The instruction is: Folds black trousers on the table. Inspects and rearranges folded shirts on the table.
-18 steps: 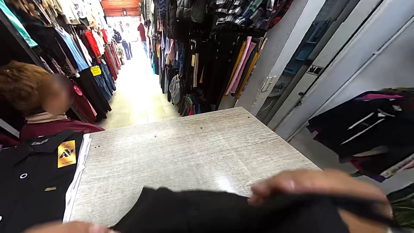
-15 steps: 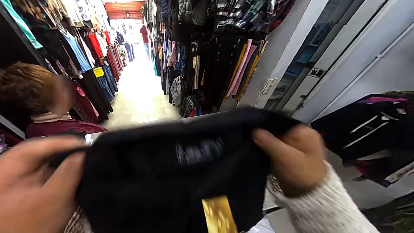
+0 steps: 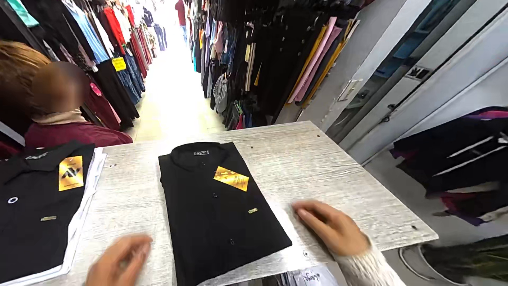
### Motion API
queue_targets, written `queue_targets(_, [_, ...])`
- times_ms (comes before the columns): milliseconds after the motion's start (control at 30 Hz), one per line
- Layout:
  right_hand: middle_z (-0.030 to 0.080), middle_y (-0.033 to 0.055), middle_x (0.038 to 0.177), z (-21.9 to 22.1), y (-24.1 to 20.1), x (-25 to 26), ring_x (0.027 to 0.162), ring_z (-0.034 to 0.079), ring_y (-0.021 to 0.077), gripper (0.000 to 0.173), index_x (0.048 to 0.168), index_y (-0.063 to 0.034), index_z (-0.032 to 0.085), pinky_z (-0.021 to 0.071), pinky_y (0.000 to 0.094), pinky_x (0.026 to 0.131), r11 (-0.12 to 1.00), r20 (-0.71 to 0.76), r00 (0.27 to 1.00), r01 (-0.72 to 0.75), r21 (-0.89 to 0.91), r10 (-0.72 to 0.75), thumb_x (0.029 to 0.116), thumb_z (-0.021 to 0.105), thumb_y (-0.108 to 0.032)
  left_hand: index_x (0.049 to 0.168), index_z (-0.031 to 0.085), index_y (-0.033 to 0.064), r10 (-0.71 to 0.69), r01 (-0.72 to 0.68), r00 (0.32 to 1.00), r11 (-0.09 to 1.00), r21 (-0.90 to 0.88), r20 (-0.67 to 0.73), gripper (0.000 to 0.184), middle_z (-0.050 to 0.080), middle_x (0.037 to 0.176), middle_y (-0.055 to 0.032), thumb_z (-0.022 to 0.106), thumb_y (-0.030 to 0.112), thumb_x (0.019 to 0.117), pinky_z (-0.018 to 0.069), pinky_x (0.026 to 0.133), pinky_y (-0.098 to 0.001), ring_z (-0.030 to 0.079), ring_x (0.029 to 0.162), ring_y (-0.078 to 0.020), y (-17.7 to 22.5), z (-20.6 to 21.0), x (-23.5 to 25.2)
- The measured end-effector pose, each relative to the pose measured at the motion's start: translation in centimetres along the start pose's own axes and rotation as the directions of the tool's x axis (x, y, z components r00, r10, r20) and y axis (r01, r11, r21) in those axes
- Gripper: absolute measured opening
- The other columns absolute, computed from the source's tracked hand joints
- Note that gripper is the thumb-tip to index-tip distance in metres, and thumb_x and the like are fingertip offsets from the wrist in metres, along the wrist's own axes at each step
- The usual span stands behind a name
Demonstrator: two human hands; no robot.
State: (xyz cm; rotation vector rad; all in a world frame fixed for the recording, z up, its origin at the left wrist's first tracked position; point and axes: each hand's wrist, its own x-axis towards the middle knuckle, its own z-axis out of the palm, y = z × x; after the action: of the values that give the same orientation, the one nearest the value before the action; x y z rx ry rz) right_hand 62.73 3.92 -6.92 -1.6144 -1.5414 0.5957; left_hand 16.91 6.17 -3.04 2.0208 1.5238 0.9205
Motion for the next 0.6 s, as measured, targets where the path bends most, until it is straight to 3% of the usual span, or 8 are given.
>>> queue_targets(67, [0.073,0.0016,0.102,0.4,-0.9,-3.6,0.09,0.068,0.0059,0.025,0.099,-0.0107,0.078,0.0579,0.0245,0.076,0.985,-0.048,0.99,0.129,-0.112,-0.135,0.095,0.062,-0.03,0.095,0.076,-0.0043,0.065,-0.066,0.997,0.998,-0.021,-0.037,0.014,0.073,0.089,-0.0172,0.069,0.004,0.087,0.0578,0.082,-0.0371,0.071,0.087,-0.0237,1.6,2.2,-3.8])
queue_targets(133, [0.073,0.0038,0.103,1.6,-3.0,-5.2,0.091,0.067,0.0035,0.021,0.093,-0.0101,0.078,0.0558,0.0188,0.075,0.983,-0.074,0.986,0.14,-0.12,-0.15,0.0912,0.066,-0.027,0.09,0.078,0.0,0.06,-0.061,0.991,0.998,-0.001,-0.119,0.012,0.071,0.086,-0.0175,0.072,0.01,0.0862,0.0546,0.084,-0.0403,0.069,0.088,-0.0283,3.0,4.2,-5.4])
queue_targets(267, [0.071,0.0035,0.106,2.8,-3.6,-4.6,0.095,0.066,0.0047,0.02,0.092,-0.0125,0.073,0.0541,0.0195,0.077,0.981,-0.059,0.988,0.13,-0.142,-0.139,0.0893,0.067,-0.032,0.092,0.073,0.0034,-0.031,0.013,0.982,0.995,-0.097,-0.188,0.027,0.063,0.091,-0.0135,0.076,0.03,0.0873,0.047,0.086,-0.0276,0.061,0.095,-0.0163,4.1,5.8,-6.0])
queue_targets(367, [0.07,0.0036,0.106,3.1,-3.8,-4.2,0.098,0.066,0.0046,0.015,0.087,-0.0131,0.071,0.0539,0.0191,0.079,0.981,-0.066,0.99,0.116,-0.153,-0.128,0.0884,0.068,-0.028,0.089,0.069,0.0018,-0.042,0.017,0.971,0.994,-0.109,-0.235,0.026,0.061,0.092,-0.0154,0.081,0.023,0.0809,0.0458,0.084,-0.0205,0.059,0.097,-0.015,4.3,6.2,-5.6])
queue_targets(467, [0.07,0.0054,0.103,3.2,-3.7,-4.2,0.103,0.064,0.0078,0.016,0.082,-0.0111,0.069,0.0522,0.0211,0.087,0.968,-0.065,0.984,0.147,-0.201,-0.163,0.0886,0.066,-0.026,0.076,0.07,0.0009,-0.023,0.003,0.968,0.997,-0.079,-0.25,0.014,0.065,0.087,-0.0163,0.079,0.011,0.078,0.0476,0.082,-0.0259,0.062,0.091,-0.0189,4.1,6.6,-5.6])
queue_targets(600, [0.07,0.0066,0.101,3.3,-3.7,-4.2,0.101,0.065,0.0091,0.018,0.08,-0.0101,0.068,0.0516,0.0214,0.087,0.955,-0.062,0.979,0.177,-0.237,-0.196,0.0887,0.064,-0.026,0.08,0.07,0.004,-0.048,0.032,0.969,0.997,-0.066,-0.242,0.012,0.065,0.097,-0.0141,0.076,0.014,0.0826,0.0474,0.089,-0.0231,0.061,0.1,-0.0137,3.7,6.0,-6.3])
